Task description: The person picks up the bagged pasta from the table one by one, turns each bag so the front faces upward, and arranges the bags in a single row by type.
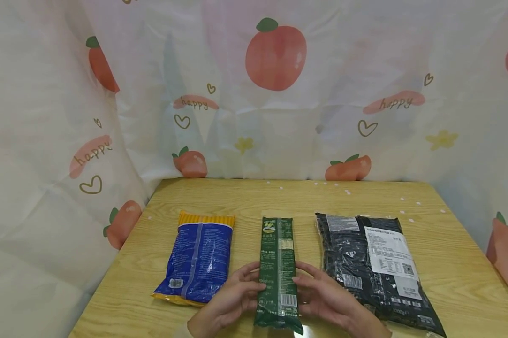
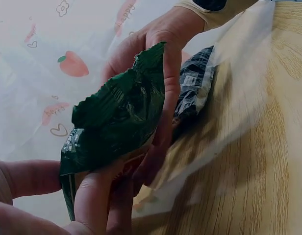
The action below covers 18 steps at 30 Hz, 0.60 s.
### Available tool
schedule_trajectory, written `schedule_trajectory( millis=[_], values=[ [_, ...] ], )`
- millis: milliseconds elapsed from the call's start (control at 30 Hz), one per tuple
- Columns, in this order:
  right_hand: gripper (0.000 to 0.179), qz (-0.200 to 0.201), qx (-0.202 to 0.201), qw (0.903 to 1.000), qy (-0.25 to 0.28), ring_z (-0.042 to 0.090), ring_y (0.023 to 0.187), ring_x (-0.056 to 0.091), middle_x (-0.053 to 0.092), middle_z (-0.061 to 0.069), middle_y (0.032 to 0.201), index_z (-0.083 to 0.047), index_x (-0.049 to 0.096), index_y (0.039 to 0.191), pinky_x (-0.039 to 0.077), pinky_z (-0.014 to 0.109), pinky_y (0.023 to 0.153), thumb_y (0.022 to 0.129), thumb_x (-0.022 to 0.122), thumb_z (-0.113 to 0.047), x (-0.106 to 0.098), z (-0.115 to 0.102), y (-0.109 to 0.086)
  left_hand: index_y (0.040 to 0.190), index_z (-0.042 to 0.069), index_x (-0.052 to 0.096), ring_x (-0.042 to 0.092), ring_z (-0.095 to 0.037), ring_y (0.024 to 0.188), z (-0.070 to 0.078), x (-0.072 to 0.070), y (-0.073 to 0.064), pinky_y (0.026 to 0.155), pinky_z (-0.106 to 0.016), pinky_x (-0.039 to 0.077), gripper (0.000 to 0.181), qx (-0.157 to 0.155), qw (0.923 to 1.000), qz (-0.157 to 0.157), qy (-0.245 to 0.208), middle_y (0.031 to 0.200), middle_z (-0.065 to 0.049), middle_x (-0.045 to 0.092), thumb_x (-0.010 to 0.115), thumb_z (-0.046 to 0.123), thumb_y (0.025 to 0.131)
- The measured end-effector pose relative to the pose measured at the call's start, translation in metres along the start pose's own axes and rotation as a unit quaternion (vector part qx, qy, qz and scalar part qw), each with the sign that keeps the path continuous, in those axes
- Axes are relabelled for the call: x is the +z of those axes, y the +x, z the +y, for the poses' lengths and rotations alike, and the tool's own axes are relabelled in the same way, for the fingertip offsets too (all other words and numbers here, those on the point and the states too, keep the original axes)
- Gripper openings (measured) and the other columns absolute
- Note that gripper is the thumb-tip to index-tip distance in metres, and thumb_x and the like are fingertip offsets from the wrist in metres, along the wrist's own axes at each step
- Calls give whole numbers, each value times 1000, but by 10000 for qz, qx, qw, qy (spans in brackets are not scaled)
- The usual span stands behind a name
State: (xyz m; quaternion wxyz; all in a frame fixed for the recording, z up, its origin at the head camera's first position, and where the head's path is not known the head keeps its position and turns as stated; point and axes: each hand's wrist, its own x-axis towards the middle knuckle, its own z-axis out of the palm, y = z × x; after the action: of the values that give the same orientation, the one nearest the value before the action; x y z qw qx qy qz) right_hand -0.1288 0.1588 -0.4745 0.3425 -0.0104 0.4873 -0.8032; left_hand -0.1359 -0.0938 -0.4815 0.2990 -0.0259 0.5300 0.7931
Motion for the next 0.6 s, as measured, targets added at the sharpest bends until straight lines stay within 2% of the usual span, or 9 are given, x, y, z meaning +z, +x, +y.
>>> schedule_trajectory(
  millis=[167,467,600],
  values=[
    [84,-16,-172,9998,59,23,120,64,53,3,144,-4,-8,162,57,48,101,105,54,-10,-2,3,2,158,-1,25,68,-21,108,1,0,0,90,-39,63,74,22,9999,-33,-98,141,-20,51,60,-4,94],
    [86,334,-251,9991,-44,17,114,67,59,0,133,-2,-5,160,60,42,96,101,57,-4,-2,1,3,158,-1,24,67,-21,109,3,-1,0,90,-40,63,72,-51,9997,-217,-57,138,-18,54,60,0,96],
    [85,537,-208,9983,-81,16,111,68,58,2,135,-2,-3,160,61,41,93,100,57,-2,-1,1,3,158,-1,25,68,-20,108,3,-1,0,88,-38,63,69,-94,9994,-324,-95,138,-16,58,58,2,97]
  ],
)
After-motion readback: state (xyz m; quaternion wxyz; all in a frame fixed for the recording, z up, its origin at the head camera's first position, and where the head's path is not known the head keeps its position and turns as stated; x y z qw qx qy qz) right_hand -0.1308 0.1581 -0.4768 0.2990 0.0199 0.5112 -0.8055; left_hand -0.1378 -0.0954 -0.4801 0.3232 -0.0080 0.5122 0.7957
